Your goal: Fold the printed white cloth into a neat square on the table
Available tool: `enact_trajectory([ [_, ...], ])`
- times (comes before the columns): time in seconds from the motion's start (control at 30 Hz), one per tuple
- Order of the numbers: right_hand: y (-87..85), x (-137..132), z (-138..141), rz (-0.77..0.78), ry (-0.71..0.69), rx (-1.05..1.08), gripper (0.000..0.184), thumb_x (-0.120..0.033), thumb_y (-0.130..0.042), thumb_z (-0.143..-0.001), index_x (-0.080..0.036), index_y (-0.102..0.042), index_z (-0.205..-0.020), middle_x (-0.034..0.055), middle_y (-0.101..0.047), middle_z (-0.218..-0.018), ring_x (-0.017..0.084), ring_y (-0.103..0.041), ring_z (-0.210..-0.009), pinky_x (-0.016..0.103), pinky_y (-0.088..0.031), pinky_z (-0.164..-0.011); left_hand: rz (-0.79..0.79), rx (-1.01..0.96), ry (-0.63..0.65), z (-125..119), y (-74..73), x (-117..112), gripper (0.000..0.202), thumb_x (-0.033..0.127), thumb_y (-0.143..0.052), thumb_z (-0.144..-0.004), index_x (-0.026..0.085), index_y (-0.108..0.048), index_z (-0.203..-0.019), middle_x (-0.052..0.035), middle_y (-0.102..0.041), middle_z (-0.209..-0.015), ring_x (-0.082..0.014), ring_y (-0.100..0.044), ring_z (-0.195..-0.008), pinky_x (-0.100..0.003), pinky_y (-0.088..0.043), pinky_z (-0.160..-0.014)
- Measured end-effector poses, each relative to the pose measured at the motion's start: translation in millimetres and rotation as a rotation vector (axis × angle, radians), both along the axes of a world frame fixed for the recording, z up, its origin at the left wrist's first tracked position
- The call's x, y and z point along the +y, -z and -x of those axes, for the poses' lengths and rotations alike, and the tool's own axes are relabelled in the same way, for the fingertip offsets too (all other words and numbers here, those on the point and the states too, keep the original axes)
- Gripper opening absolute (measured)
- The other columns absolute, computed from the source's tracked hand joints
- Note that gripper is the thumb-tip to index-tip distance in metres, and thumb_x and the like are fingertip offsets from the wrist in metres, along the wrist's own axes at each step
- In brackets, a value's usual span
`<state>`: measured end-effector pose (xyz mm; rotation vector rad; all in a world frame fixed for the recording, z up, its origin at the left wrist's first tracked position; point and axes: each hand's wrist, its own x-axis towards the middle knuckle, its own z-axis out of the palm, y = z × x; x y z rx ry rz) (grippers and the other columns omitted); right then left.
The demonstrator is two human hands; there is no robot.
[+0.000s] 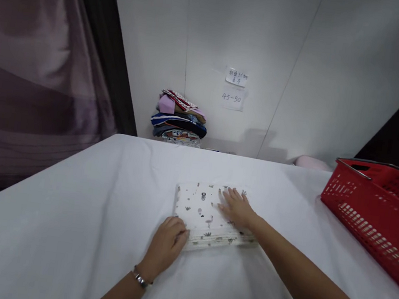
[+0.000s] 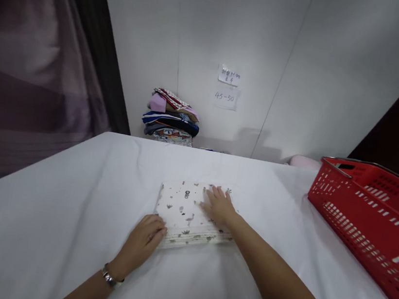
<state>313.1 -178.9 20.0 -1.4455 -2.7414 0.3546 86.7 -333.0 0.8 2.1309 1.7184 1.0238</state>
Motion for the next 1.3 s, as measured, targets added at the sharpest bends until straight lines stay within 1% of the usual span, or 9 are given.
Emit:
enact_trajectory([
  [0.13, -10.8, -2, 62, -0.094, -0.174, 0.114, 0.072, -0.065, -0.022, -0.085, -0.02, -0.021, -0.142, 0.0088, -0.007, -0.15, 0.025, -0.002, -0.137, 0.047, -0.002, -0.108, 0.021, -0.052, 0.004, 1, 1.9, 0, 0.023, 0.025, -0.04, -0.087, 0.02, -0.056, -0.072, -0.0041, -0.056, -0.084, -0.0179, -0.049, -0.086, -0.035, -0.041, -0.078],
  [0.23, 1.5, -4, 104, -0.098, -0.291, 0.148, 0.069, -0.062, -0.024, -0.086, -0.02, -0.023, -0.141, 0.0089, -0.013, -0.149, 0.025, -0.007, -0.136, 0.047, -0.004, -0.108, 0.025, -0.073, 0.013, 2, 4.6, 0, 0.018, 0.022, -0.043, -0.085, 0.02, -0.057, -0.074, -0.0048, -0.056, -0.086, -0.0187, -0.049, -0.088, -0.035, -0.041, -0.078],
  [0.37, 23.1, -2, 124, -0.042, -0.31, 0.147, 0.067, -0.061, -0.022, -0.087, -0.021, -0.024, -0.141, 0.0092, -0.018, -0.148, 0.026, -0.011, -0.136, 0.049, -0.007, -0.107, 0.043, -0.071, -0.003, 2, 5.6, 0, 0.015, 0.017, -0.044, -0.082, 0.02, -0.055, -0.072, -0.0053, -0.055, -0.084, -0.0192, -0.049, -0.085, -0.036, -0.042, -0.075],
  [0.47, 27.1, 0, 124, -0.013, -0.315, 0.153, 0.067, -0.062, -0.022, -0.087, -0.023, -0.023, -0.141, 0.0077, -0.016, -0.149, 0.025, -0.009, -0.136, 0.048, -0.005, -0.108, 0.045, -0.07, -0.018, 2, 6.3, 0, 0.012, 0.014, -0.046, -0.079, 0.02, -0.054, -0.072, -0.005, -0.055, -0.083, -0.0192, -0.049, -0.084, -0.036, -0.042, -0.074],
  [0.6, 17.6, 1, 122, 0.056, -0.311, 0.155, 0.067, -0.062, -0.024, -0.086, -0.023, -0.024, -0.141, 0.0085, -0.015, -0.149, 0.025, -0.009, -0.136, 0.048, -0.005, -0.108, 0.023, -0.086, -0.015, 2, 7.7, -2, 0.012, 0.013, -0.045, -0.079, 0.021, -0.053, -0.074, -0.005, -0.055, -0.084, -0.0194, -0.049, -0.085, -0.036, -0.041, -0.074],
  [0.73, 8.9, 8, 100, 0.091, -0.281, 0.167, 0.067, -0.062, -0.023, -0.086, -0.023, -0.026, -0.14, 0.0085, -0.014, -0.149, 0.025, -0.007, -0.137, 0.048, -0.006, -0.107, 0.029, -0.105, -0.01, 2, 7.5, -3, 0.012, 0.013, -0.045, -0.079, 0.021, -0.053, -0.076, -0.0053, -0.055, -0.086, -0.0193, -0.048, -0.085, -0.036, -0.041, -0.075],
  [0.9, 23.7, 31, 52, -0.04, -0.099, 0.052, 0.064, -0.059, -0.025, -0.087, -0.023, -0.029, -0.14, 0.0087, -0.017, -0.148, 0.027, -0.009, -0.136, 0.049, -0.005, -0.107, 0.031, -0.101, -0.024, 0, 7.4, -2, 0.013, 0.01, -0.045, -0.076, 0.021, -0.051, -0.072, -0.0043, -0.054, -0.082, -0.019, -0.048, -0.082, -0.035, -0.041, -0.072],
  [1.07, 36.7, 44, 43, -0.088, -0.086, 0.038, 0.064, -0.059, -0.024, -0.087, -0.024, -0.027, -0.14, 0.0062, -0.017, -0.148, 0.026, -0.011, -0.136, 0.048, -0.006, -0.107, 0.031, -0.093, -0.024, 0, 7.8, -1, 0.013, 0.011, -0.043, -0.077, 0.021, -0.05, -0.072, -0.0046, -0.054, -0.082, -0.0196, -0.048, -0.082, -0.036, -0.041, -0.071],
  [1.3, 19.8, 39, 34, 0.015, -0.075, 0.078, 0.062, -0.056, -0.028, -0.087, -0.023, -0.028, -0.14, 0.0075, -0.017, -0.148, 0.024, -0.01, -0.136, 0.045, -0.007, -0.108, 0.005, -0.057, -0.003, 4, 10.5, 0, 0.013, 0.017, -0.043, -0.082, 0.021, -0.055, -0.077, -0.0048, -0.056, -0.088, -0.02, -0.049, -0.088, -0.036, -0.042, -0.077],
])
